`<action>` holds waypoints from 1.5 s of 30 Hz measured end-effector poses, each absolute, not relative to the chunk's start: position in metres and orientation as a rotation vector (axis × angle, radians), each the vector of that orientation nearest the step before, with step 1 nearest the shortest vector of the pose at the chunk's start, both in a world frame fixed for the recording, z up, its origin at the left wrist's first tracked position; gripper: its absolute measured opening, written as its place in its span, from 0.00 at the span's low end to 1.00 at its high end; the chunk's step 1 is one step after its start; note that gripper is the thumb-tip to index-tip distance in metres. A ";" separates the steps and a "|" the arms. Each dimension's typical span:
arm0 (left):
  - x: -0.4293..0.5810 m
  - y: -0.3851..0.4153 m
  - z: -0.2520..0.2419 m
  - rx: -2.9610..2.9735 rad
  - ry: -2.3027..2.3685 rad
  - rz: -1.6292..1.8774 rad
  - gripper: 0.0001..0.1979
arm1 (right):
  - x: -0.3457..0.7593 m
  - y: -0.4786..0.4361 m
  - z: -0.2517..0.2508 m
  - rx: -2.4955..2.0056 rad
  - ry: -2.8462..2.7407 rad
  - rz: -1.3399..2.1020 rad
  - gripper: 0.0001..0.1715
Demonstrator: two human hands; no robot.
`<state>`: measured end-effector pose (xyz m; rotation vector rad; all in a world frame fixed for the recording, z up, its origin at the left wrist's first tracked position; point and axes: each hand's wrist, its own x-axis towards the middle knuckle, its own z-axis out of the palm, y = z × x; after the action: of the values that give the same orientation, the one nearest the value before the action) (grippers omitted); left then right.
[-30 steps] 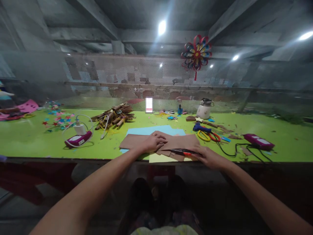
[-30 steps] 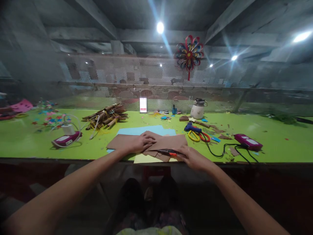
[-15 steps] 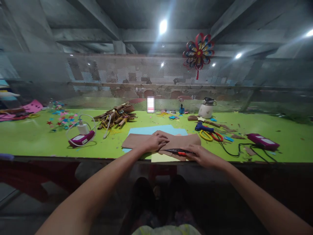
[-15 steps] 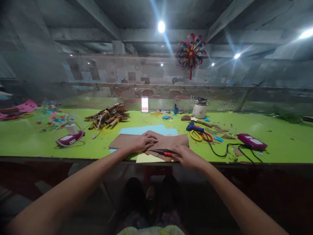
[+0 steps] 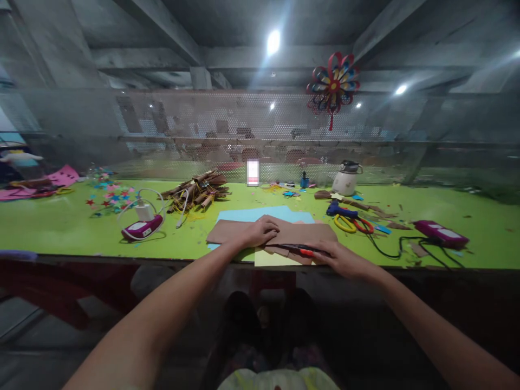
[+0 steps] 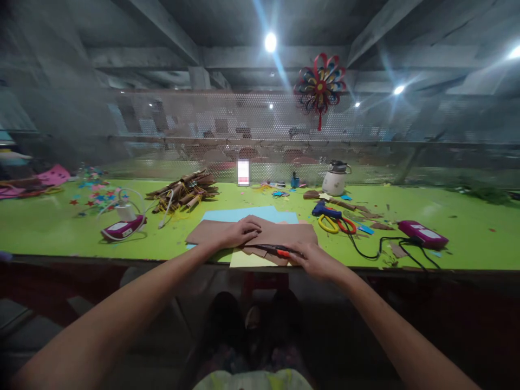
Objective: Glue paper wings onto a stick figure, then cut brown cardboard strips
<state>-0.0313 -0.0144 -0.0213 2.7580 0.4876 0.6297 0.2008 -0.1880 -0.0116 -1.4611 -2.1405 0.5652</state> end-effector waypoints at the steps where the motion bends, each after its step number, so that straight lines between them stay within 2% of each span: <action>1: -0.032 -0.014 -0.021 2.728 0.499 0.636 0.12 | 0.200 -0.188 -0.011 -1.459 -2.127 0.578 0.29; 7: -0.043 -0.010 -0.013 2.685 0.518 0.488 0.11 | 0.195 -0.189 -0.005 -1.445 -2.118 0.622 0.30; 13: -0.052 -0.009 -0.004 2.874 0.341 0.349 0.12 | 0.194 -0.188 -0.004 -1.419 -2.149 0.643 0.29; 21: -0.066 -0.016 -0.013 2.899 0.432 0.384 0.17 | 0.192 -0.187 0.006 -1.340 -2.149 0.761 0.30; 32: -0.065 -0.016 -0.014 2.894 0.459 0.410 0.16 | 0.187 -0.184 0.009 -1.385 -2.197 0.548 0.29; 45: -0.064 -0.011 -0.018 2.886 0.458 0.413 0.15 | 0.185 -0.185 0.003 -1.392 -2.226 0.547 0.28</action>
<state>-0.0639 -0.0107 -0.0180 2.8859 0.4582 0.4134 0.1854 -0.1851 0.0031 -1.3923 -2.2264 0.5470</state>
